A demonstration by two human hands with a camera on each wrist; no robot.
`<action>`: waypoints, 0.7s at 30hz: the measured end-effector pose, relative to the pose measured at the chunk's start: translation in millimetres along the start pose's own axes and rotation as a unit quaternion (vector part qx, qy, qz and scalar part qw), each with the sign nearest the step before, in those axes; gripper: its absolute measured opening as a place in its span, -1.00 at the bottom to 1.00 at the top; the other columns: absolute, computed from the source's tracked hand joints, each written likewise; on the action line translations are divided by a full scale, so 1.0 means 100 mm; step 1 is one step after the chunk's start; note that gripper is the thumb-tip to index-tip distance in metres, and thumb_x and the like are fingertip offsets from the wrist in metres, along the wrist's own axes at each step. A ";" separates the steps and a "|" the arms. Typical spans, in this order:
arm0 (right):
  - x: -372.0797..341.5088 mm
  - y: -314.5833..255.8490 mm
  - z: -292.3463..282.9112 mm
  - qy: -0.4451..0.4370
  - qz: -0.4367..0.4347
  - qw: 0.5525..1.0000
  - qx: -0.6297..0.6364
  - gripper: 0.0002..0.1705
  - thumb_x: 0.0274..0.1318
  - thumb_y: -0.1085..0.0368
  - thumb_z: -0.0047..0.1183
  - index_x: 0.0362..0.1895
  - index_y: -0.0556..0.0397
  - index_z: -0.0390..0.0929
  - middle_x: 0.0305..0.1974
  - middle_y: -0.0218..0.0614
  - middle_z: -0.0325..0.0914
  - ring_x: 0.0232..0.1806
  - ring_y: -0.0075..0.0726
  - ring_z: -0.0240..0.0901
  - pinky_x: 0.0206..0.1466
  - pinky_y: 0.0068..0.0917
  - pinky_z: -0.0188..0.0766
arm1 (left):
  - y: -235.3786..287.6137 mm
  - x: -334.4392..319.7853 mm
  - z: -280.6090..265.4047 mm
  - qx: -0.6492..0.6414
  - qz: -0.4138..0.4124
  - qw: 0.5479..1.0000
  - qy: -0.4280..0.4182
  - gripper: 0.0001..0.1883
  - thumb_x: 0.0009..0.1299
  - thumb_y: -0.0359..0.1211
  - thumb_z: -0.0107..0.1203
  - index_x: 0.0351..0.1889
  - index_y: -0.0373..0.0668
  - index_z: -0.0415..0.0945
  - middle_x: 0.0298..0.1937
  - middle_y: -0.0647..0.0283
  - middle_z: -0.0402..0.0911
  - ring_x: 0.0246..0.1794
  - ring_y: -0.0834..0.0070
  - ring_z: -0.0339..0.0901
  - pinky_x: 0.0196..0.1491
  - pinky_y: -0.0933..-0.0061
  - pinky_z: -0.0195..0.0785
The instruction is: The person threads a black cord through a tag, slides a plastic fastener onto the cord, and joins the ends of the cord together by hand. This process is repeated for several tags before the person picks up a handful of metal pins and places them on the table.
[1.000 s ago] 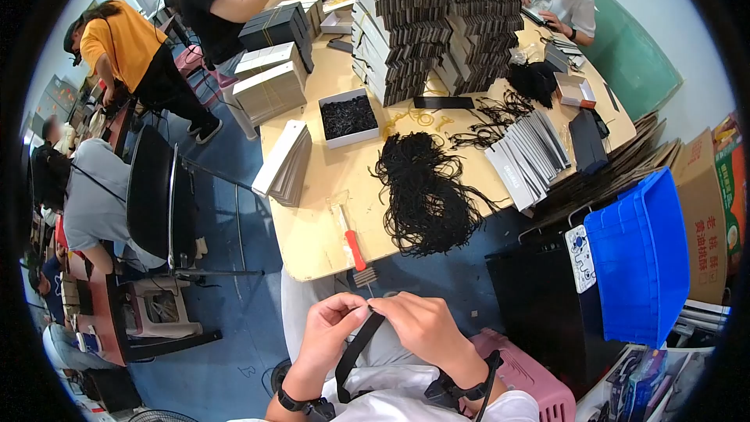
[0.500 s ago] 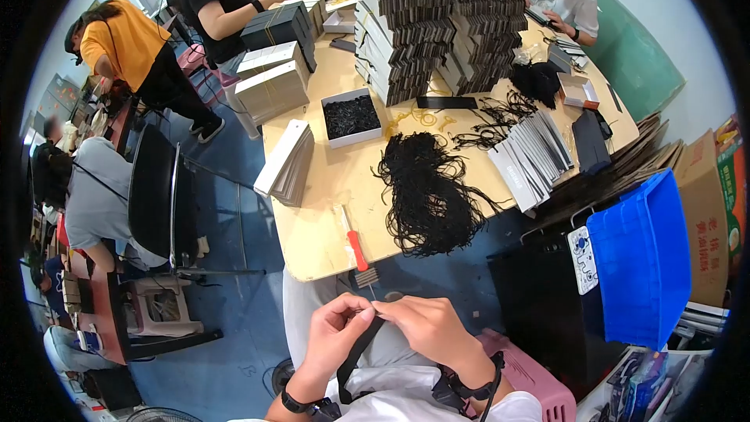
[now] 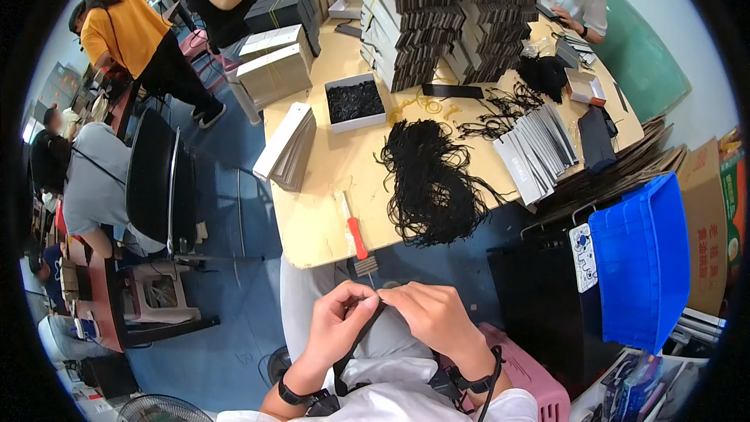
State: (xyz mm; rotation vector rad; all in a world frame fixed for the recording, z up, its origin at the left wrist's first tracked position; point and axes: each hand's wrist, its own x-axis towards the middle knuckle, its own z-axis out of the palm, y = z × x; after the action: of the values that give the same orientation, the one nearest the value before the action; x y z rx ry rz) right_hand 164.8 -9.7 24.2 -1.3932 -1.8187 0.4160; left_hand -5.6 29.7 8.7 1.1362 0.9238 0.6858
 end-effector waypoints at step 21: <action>-0.11 0.25 0.23 -0.005 -0.093 0.988 -0.120 -0.76 -0.23 0.53 0.12 -0.34 0.16 0.47 -0.65 -0.38 0.32 -0.65 -0.35 0.37 -0.59 -0.45 0.35 | -0.17 0.10 -0.02 -0.050 -0.037 0.997 -0.035 -0.90 0.42 -0.45 0.08 -0.21 -0.31 0.47 -0.31 0.43 0.51 -0.33 0.82 0.35 -0.28 0.76 0.24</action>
State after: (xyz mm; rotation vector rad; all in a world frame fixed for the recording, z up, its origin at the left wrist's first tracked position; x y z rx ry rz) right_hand 165.5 -6.8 -11.4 -1.3633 -2.0385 0.1098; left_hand -2.8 34.2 -10.6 1.0249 0.8591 0.6215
